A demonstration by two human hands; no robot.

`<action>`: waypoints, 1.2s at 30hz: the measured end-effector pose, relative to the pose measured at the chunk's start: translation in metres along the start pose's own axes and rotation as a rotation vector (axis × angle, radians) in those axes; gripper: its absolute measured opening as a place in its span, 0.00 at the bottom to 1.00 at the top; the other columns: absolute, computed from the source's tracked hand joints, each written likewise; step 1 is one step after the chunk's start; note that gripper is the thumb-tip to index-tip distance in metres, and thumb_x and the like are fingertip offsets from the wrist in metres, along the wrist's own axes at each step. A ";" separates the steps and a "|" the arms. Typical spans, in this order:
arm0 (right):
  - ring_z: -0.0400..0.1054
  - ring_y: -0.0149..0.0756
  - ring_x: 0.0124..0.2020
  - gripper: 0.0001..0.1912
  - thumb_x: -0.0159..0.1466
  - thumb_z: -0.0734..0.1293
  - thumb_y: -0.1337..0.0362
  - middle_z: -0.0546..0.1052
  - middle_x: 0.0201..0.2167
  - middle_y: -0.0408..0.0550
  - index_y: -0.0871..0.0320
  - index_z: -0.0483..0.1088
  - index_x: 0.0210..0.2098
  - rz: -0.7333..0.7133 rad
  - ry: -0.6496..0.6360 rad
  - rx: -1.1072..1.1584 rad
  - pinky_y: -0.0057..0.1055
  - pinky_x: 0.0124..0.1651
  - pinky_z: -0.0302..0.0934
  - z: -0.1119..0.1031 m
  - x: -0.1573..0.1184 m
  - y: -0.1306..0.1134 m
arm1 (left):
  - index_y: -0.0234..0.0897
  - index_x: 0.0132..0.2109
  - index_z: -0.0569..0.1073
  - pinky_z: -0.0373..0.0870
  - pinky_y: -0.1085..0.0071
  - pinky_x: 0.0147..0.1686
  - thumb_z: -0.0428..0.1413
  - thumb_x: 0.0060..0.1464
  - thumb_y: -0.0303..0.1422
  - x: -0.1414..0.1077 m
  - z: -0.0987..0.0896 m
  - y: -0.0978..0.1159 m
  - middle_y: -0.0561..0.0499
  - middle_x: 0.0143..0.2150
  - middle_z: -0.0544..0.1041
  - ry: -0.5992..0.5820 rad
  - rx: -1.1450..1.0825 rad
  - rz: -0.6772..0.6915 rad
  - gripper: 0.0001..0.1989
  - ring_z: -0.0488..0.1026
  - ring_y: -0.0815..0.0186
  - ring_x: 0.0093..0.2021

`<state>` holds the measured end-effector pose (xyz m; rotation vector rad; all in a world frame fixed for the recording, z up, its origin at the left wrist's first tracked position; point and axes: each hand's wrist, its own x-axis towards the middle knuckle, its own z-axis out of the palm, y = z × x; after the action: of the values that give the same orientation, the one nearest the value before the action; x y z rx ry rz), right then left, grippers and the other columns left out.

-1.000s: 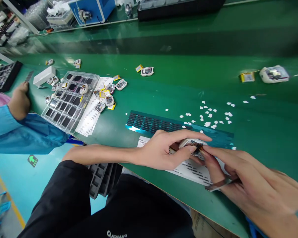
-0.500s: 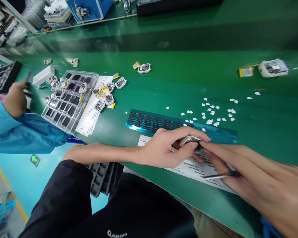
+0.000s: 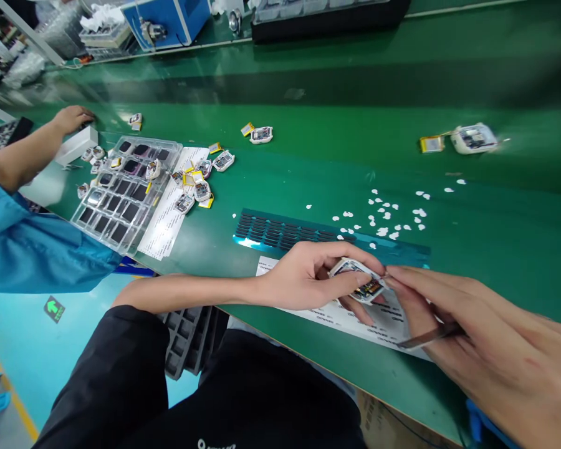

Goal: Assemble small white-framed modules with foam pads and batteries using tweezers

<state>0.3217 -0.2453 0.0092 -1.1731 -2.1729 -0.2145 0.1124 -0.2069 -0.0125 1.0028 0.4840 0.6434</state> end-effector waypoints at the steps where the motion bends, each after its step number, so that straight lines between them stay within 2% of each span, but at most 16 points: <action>1: 0.78 0.27 0.31 0.38 0.64 0.74 0.73 0.84 0.38 0.35 0.42 0.64 0.68 -0.018 -0.003 0.006 0.27 0.28 0.64 -0.001 0.001 0.000 | 0.35 0.51 0.70 0.78 0.69 0.34 0.57 0.67 0.38 0.000 0.000 0.001 0.48 0.38 0.78 -0.005 -0.008 0.004 0.12 0.82 0.66 0.29; 6: 0.79 0.28 0.37 0.31 0.67 0.72 0.71 0.84 0.42 0.40 0.47 0.66 0.67 0.033 -0.125 0.034 0.27 0.32 0.66 -0.007 0.001 -0.004 | 0.35 0.51 0.71 0.72 0.74 0.27 0.59 0.66 0.39 0.000 -0.002 0.001 0.47 0.39 0.79 0.018 0.011 -0.014 0.13 0.83 0.65 0.31; 11: 0.78 0.29 0.34 0.32 0.69 0.70 0.69 0.84 0.41 0.39 0.44 0.62 0.69 0.032 -0.126 -0.024 0.30 0.28 0.63 -0.003 -0.006 -0.002 | 0.33 0.52 0.71 0.73 0.76 0.28 0.58 0.66 0.34 0.000 -0.001 0.002 0.48 0.39 0.78 0.045 0.018 -0.071 0.12 0.83 0.66 0.32; 14: 0.77 0.28 0.30 0.29 0.68 0.70 0.69 0.84 0.38 0.37 0.46 0.66 0.66 0.048 -0.052 -0.079 0.30 0.23 0.59 0.006 -0.008 0.005 | 0.32 0.53 0.71 0.76 0.74 0.30 0.57 0.66 0.33 0.000 0.001 0.004 0.48 0.39 0.78 0.077 0.015 -0.087 0.12 0.82 0.67 0.31; 17: 0.71 0.25 0.24 0.26 0.66 0.70 0.72 0.84 0.36 0.38 0.48 0.71 0.61 0.107 0.030 -0.124 0.29 0.21 0.53 0.013 -0.006 0.010 | 0.33 0.53 0.71 0.79 0.72 0.33 0.58 0.66 0.34 -0.001 0.001 0.006 0.48 0.39 0.79 0.122 0.002 -0.071 0.12 0.82 0.68 0.31; 19: 0.69 0.25 0.22 0.28 0.65 0.71 0.72 0.84 0.41 0.42 0.48 0.70 0.63 0.126 0.031 -0.129 0.29 0.21 0.54 0.014 -0.004 0.011 | 0.34 0.52 0.70 0.81 0.72 0.34 0.59 0.64 0.34 -0.001 0.000 0.007 0.49 0.39 0.79 0.132 -0.027 -0.046 0.13 0.83 0.68 0.32; 21: 0.74 0.27 0.25 0.32 0.64 0.73 0.71 0.84 0.45 0.45 0.50 0.68 0.66 0.067 0.051 -0.136 0.29 0.21 0.56 0.013 -0.002 0.010 | 0.35 0.52 0.69 0.82 0.72 0.36 0.60 0.64 0.34 -0.001 -0.002 0.009 0.50 0.38 0.80 0.122 -0.060 -0.041 0.13 0.83 0.68 0.32; 25: 0.80 0.31 0.34 0.35 0.62 0.76 0.71 0.84 0.45 0.45 0.53 0.66 0.67 -0.059 0.033 -0.133 0.29 0.21 0.58 0.013 -0.002 0.007 | 0.37 0.51 0.67 0.81 0.73 0.36 0.57 0.64 0.29 -0.002 -0.002 0.011 0.51 0.38 0.79 0.086 -0.063 -0.067 0.11 0.83 0.69 0.31; 33: 0.76 0.29 0.26 0.43 0.62 0.74 0.75 0.84 0.42 0.44 0.49 0.59 0.72 -0.105 0.033 -0.143 0.29 0.19 0.58 0.011 -0.007 0.011 | 0.38 0.50 0.65 0.75 0.76 0.26 0.53 0.65 0.28 -0.002 0.001 0.009 0.53 0.34 0.75 0.101 0.054 -0.088 0.08 0.82 0.68 0.29; 36: 0.76 0.29 0.28 0.44 0.64 0.72 0.76 0.84 0.44 0.43 0.47 0.56 0.73 -0.095 -0.019 -0.129 0.28 0.22 0.62 0.008 -0.011 0.010 | 0.39 0.50 0.64 0.71 0.78 0.24 0.52 0.66 0.27 -0.001 0.002 0.008 0.56 0.30 0.72 0.123 0.090 -0.069 0.07 0.83 0.68 0.29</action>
<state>0.3301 -0.2431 -0.0054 -1.1461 -2.2626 -0.3908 0.1102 -0.2059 -0.0049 1.0308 0.6576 0.6285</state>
